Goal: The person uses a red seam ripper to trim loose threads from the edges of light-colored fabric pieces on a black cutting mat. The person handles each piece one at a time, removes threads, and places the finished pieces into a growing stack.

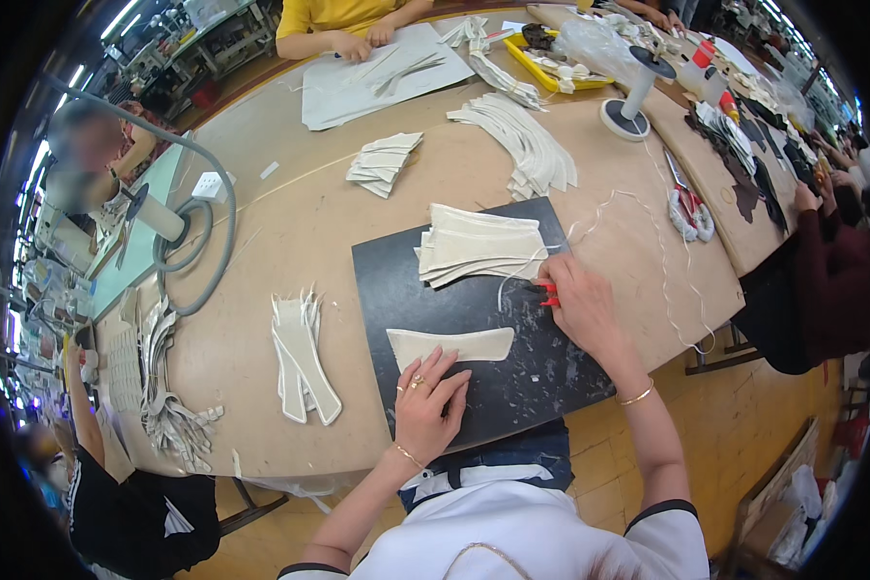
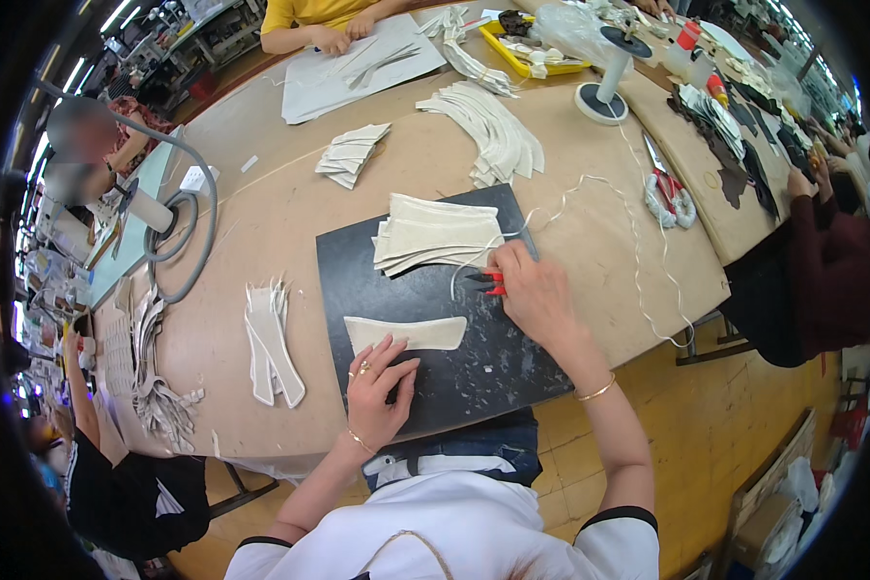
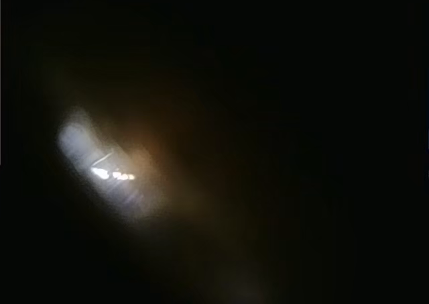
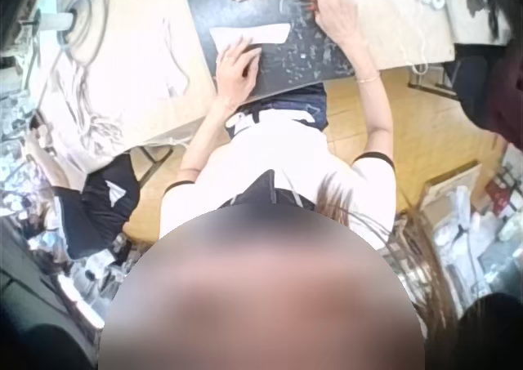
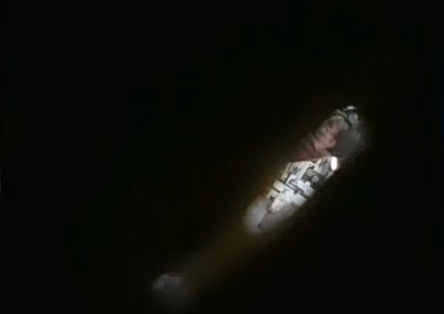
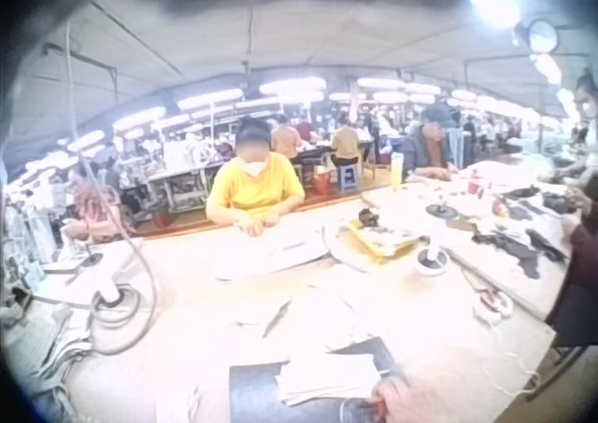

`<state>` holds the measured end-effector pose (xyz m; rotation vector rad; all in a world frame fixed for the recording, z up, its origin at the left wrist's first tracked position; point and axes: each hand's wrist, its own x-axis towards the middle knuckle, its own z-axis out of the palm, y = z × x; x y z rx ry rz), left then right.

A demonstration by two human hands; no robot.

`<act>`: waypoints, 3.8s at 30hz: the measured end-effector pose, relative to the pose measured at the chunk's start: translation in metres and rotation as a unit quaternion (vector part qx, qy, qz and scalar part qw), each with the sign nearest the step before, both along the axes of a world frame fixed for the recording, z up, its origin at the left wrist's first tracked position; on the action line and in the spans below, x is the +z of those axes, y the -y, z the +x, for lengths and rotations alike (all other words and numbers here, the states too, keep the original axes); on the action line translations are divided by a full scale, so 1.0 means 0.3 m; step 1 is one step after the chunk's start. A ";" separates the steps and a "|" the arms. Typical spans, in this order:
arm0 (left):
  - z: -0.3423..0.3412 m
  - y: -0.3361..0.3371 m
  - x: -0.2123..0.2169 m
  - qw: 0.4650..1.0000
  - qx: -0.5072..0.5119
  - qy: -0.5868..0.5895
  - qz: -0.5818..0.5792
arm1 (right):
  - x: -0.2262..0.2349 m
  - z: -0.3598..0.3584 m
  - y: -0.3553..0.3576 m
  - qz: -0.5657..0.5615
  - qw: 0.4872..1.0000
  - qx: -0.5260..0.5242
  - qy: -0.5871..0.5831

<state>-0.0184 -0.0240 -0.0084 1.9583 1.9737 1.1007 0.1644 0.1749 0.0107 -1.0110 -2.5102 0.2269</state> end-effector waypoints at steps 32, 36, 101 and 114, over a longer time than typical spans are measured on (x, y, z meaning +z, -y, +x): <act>0.205 -0.016 -0.003 0.998 0.068 0.009 0.002 | 0.068 0.092 -0.089 -0.094 0.993 -0.002 -0.067; 0.207 -0.042 0.028 0.950 -0.003 0.311 -0.039 | 0.142 0.087 0.084 -0.075 0.990 0.003 -0.116; -0.053 0.057 0.062 0.970 0.051 0.180 -0.158 | -0.091 0.170 -1.200 0.114 0.902 -0.400 0.115; -0.060 0.086 -0.066 0.947 0.071 0.312 -0.034 | 0.027 0.372 -0.917 0.098 0.904 -0.381 0.169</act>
